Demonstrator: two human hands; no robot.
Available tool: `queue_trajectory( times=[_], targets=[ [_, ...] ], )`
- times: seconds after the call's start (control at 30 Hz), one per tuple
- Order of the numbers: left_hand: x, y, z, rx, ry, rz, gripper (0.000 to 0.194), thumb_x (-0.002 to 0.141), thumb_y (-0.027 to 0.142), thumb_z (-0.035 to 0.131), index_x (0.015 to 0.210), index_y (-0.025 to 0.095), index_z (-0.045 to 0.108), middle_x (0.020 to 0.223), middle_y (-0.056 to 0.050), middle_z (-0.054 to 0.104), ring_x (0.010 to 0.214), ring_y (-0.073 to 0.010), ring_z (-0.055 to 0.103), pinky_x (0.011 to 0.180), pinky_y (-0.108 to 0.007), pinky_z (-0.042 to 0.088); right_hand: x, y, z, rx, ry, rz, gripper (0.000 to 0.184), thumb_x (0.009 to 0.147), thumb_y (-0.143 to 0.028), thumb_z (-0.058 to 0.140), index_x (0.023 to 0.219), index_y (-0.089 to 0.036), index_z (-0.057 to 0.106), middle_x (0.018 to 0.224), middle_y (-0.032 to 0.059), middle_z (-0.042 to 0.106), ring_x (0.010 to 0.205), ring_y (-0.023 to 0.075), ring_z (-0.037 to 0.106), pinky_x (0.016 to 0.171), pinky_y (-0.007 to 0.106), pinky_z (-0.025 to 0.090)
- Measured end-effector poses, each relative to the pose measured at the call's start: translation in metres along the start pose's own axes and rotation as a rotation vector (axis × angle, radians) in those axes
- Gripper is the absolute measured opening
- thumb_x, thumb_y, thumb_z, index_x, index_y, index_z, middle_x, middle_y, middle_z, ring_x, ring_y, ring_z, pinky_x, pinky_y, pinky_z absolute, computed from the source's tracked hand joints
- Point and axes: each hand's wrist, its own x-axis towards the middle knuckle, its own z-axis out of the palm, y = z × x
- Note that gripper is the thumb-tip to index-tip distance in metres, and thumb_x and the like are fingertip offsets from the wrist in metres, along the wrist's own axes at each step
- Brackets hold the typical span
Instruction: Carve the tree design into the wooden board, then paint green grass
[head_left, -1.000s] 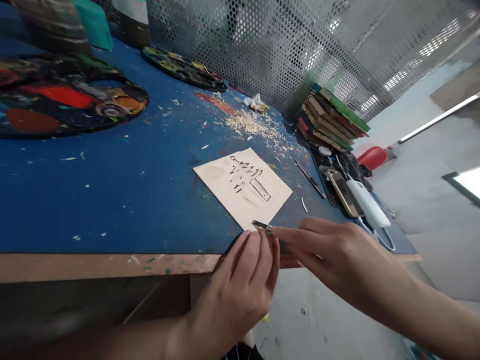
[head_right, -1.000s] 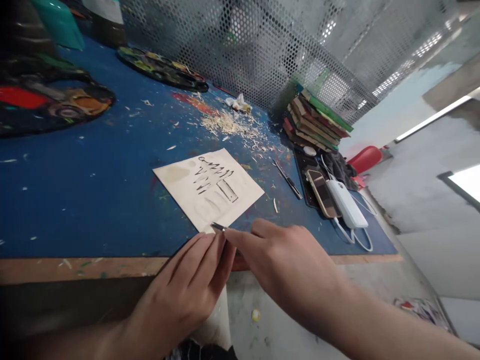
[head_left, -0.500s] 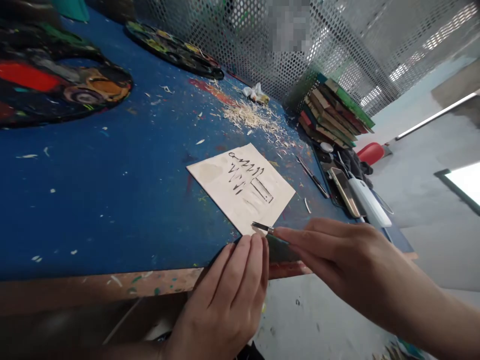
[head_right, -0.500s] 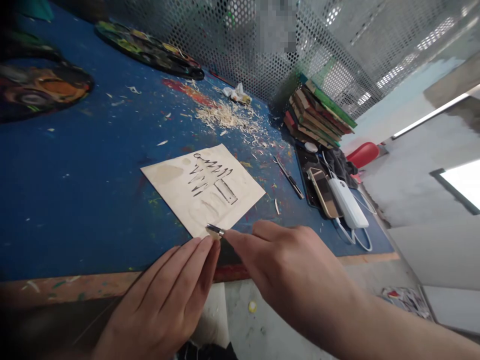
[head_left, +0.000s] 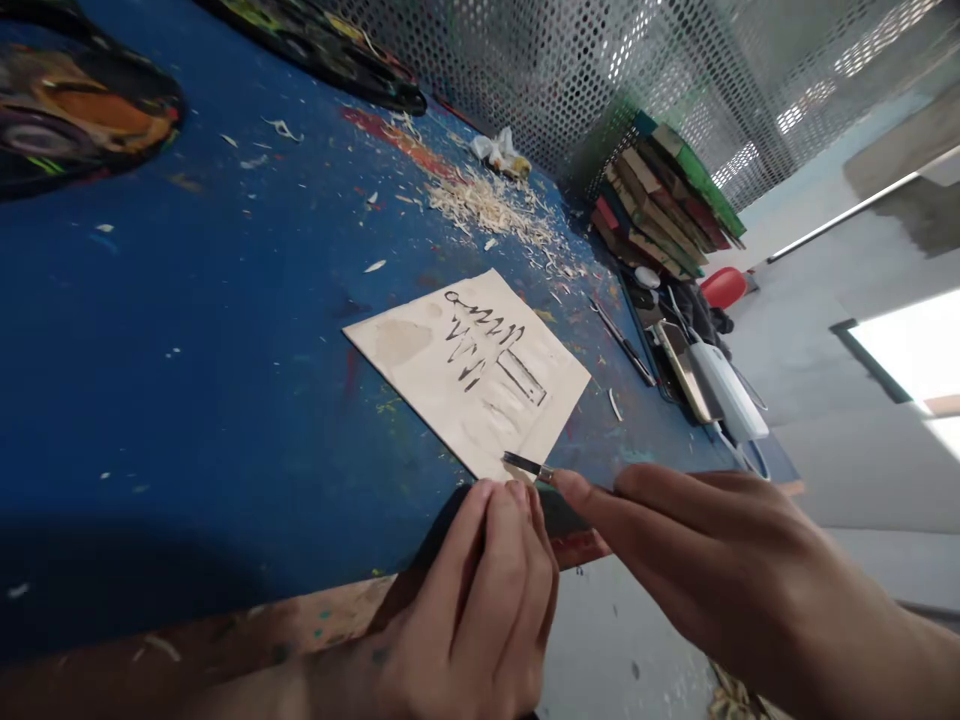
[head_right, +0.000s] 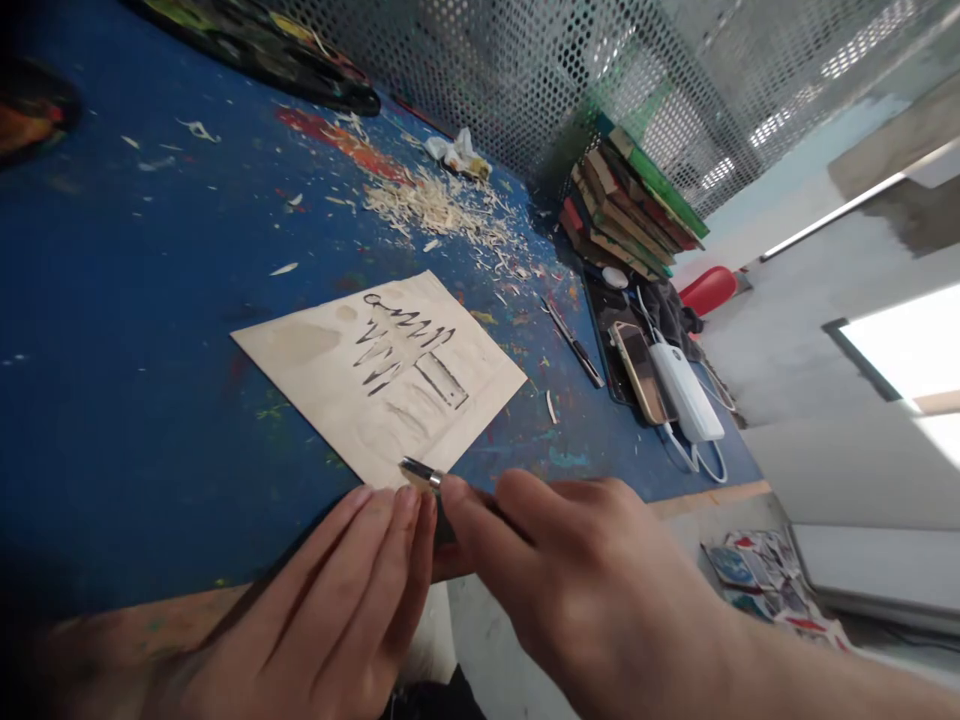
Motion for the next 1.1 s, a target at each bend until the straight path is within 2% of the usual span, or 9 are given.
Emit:
queue_trajectory(
  times=[0.2,0.27,0.37,0.5,0.67,0.8,0.87,1.0,1.1],
  targets=[
    [0.0,-0.002,-0.006,-0.132,-0.074,-0.091,0.039,0.091,0.023,0.037,0.116,0.005,0.061,0.121,-0.014,0.061,0.114,-0.0237,0.055,0.117,-0.043,0.027,0.005,-0.002,-0.006,0.049,-0.037,0.045,0.026,0.093,-0.012,0.044,0.114,-0.019,0.057,0.073,-0.0008,0.061,0.055,0.0093,0.056,0.045,0.023,0.041],
    [0.0,0.0,-0.007,-0.138,-0.066,-0.118,0.037,0.092,0.022,0.037,0.115,0.007,0.063,0.121,-0.012,0.062,0.112,-0.0216,0.056,0.112,-0.039,0.031,0.007,-0.001,-0.009,0.098,-0.054,0.083,0.026,0.093,-0.013,0.046,0.114,-0.023,0.057,0.075,-0.0018,0.062,0.057,0.0083,0.058,0.047,0.021,0.042],
    [0.0,0.002,-0.006,-0.108,-0.097,-0.153,0.032,0.091,0.026,0.049,0.116,0.011,0.062,0.124,-0.011,0.059,0.113,-0.022,0.055,0.09,-0.032,0.042,0.009,0.0,-0.011,0.106,-0.073,0.123,0.024,0.094,-0.016,0.047,0.113,-0.024,0.057,0.074,-0.0023,0.062,0.055,0.0086,0.058,0.047,0.021,0.043],
    [-0.002,-0.004,-0.004,0.0,-0.079,-0.099,0.035,0.086,0.03,0.063,0.118,0.018,0.06,0.125,-0.007,0.06,0.112,-0.019,0.057,0.069,-0.026,0.04,0.007,-0.002,-0.011,0.032,-0.073,0.094,0.026,0.094,-0.016,0.045,0.117,-0.021,0.056,0.072,-0.0013,0.063,0.051,0.0098,0.055,0.045,0.025,0.04],
    [-0.005,-0.026,0.001,0.007,-0.007,0.144,0.03,0.093,0.03,0.048,0.118,0.02,0.061,0.118,-0.003,0.066,0.105,-0.0144,0.062,0.064,-0.021,0.041,0.005,-0.007,-0.013,-0.025,-0.079,0.008,0.028,0.096,-0.017,0.035,0.109,-0.02,0.059,0.075,0.0039,0.065,0.054,0.0119,0.055,0.045,0.027,0.04],
    [-0.001,-0.042,0.004,-0.001,0.065,0.311,0.031,0.096,0.034,0.042,0.113,0.022,0.065,0.108,0.0,0.07,0.096,-0.0111,0.064,0.064,-0.018,0.044,0.003,-0.006,-0.011,-0.046,-0.085,0.076,0.026,0.095,-0.018,0.042,0.115,-0.023,0.057,0.072,0.0017,0.063,0.051,0.0109,0.053,0.044,0.026,0.039],
    [0.002,-0.045,0.006,-0.019,0.084,0.303,0.031,0.095,0.037,0.048,0.112,0.019,0.066,0.105,-0.001,0.071,0.093,-0.0103,0.065,0.064,-0.016,0.045,-0.001,-0.004,-0.006,-0.057,-0.065,0.067,0.029,0.095,-0.017,0.04,0.121,-0.018,0.054,0.072,0.0025,0.063,0.052,0.0118,0.054,0.045,0.027,0.04],
    [0.002,-0.041,0.006,-0.038,0.088,0.284,0.04,0.096,0.042,0.043,0.113,0.012,0.065,0.108,-0.005,0.07,0.092,-0.0122,0.066,0.064,-0.016,0.046,-0.009,0.0,0.005,-0.168,0.041,-0.105,0.036,0.097,-0.015,0.029,0.126,-0.009,0.05,0.077,0.0087,0.067,0.061,0.0176,0.06,0.051,0.033,0.046],
    [-0.002,-0.026,0.006,-0.028,0.084,0.183,0.036,0.093,0.041,0.051,0.112,0.014,0.065,0.11,-0.006,0.068,0.098,-0.0155,0.065,0.067,-0.019,0.048,-0.011,0.001,0.011,-0.12,0.032,-0.018,0.034,0.096,-0.014,0.036,0.127,-0.013,0.049,0.082,0.0061,0.069,0.063,0.0144,0.063,0.051,0.028,0.048]
  ],
)
